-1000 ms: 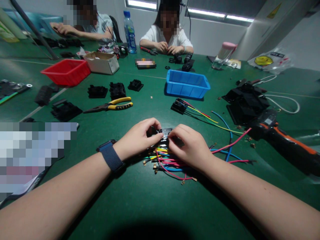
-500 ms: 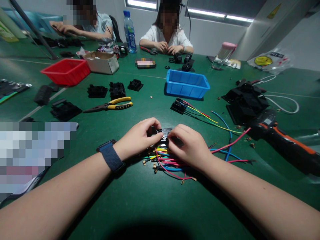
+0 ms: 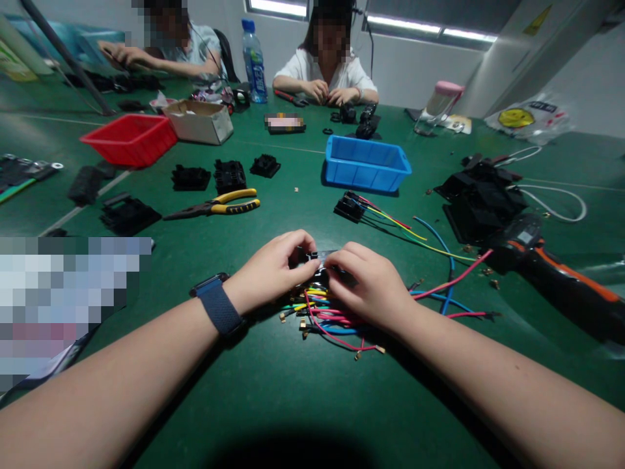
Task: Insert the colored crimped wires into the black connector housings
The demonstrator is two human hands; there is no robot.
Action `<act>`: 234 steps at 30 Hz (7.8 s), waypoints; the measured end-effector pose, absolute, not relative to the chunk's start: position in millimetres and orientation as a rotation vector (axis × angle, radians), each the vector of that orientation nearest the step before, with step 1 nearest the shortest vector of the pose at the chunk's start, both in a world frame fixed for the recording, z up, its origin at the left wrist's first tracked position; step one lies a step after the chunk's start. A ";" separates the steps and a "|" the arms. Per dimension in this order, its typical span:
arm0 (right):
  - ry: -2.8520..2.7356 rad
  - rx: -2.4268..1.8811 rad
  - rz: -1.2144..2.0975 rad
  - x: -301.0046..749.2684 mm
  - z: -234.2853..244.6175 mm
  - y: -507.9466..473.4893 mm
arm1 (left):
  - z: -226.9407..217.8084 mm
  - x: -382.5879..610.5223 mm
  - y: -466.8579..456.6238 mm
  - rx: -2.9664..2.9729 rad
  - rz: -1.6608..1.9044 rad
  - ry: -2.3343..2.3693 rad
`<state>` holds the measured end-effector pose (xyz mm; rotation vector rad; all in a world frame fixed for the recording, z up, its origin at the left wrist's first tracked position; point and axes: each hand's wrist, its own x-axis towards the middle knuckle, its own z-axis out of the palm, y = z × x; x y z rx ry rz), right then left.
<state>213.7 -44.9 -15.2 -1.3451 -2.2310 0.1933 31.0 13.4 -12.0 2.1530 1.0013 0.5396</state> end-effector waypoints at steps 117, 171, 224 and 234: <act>-1.988 -1.526 0.934 231.4 1.4 -42.7 | -8.1 14.7 20.6 2.547 0.580 0.573; -1.910 -1.719 0.960 231.3 -1.0 -37.4 | -8.5 21.4 12.8 2.456 0.656 0.721; -2.387 -1.674 0.336 220.2 13.7 -46.8 | -13.2 21.1 16.8 2.417 0.624 0.719; -2.039 -1.607 0.927 233.5 1.7 -35.9 | -11.9 20.4 20.1 2.418 0.578 0.733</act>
